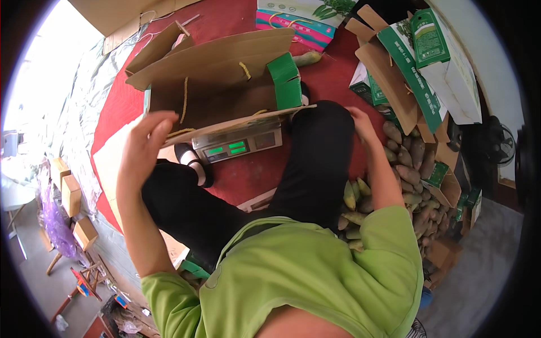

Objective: Pack vegetables into boxes and weigh them on a scale.

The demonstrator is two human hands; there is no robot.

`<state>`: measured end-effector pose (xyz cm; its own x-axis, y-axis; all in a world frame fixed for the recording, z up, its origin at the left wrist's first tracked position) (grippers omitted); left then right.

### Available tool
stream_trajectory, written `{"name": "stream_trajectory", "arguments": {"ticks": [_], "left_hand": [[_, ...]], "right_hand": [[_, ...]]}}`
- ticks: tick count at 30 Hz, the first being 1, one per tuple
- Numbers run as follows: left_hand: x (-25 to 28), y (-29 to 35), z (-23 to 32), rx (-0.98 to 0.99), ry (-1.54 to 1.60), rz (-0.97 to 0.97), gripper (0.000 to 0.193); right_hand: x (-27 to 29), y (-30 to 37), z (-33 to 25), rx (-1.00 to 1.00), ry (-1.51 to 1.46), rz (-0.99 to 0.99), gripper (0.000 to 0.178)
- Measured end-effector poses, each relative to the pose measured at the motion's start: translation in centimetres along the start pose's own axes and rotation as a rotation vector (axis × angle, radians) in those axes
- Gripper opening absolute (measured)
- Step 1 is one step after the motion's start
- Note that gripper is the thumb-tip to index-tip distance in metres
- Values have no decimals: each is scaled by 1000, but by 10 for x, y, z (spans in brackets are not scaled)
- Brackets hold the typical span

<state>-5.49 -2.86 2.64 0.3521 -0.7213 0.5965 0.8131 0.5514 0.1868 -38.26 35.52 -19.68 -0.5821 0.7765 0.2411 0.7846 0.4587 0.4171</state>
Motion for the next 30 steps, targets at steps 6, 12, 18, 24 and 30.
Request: {"name": "stream_trajectory", "arguments": {"ticks": [6, 12, 18, 24, 30], "left_hand": [[-18, -69, -34, -28, -621, -466, 28], [-35, -76, -61, 254, -800, -651, 32], [-32, -78, -53, 67, -111, -140, 34], [-6, -62, -34, -91, -471, -85, 44], [-8, -13, -8, -178, -133, -8, 40]], "right_hand": [[-17, 50, 60, -111, -19, -26, 22], [-39, 70, 121, -237, -235, -70, 27], [-30, 66, 209, 185, 357, -203, 23], [-23, 81, 165, 43, 300, -102, 18], [16, 98, 179, -282, 207, 131, 19]]}}
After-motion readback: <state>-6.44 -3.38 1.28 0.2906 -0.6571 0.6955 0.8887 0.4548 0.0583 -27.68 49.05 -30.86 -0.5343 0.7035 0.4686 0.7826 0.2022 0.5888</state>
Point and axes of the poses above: each hand's wrist, its own y-axis away from the middle knuckle, its own x-axis out of the back of the hand, z = x × y, the point moved 1 cm from there along -y, towards the middle knuckle, and after that the axes turned 2 degrees about x, right-handed, at the moved point
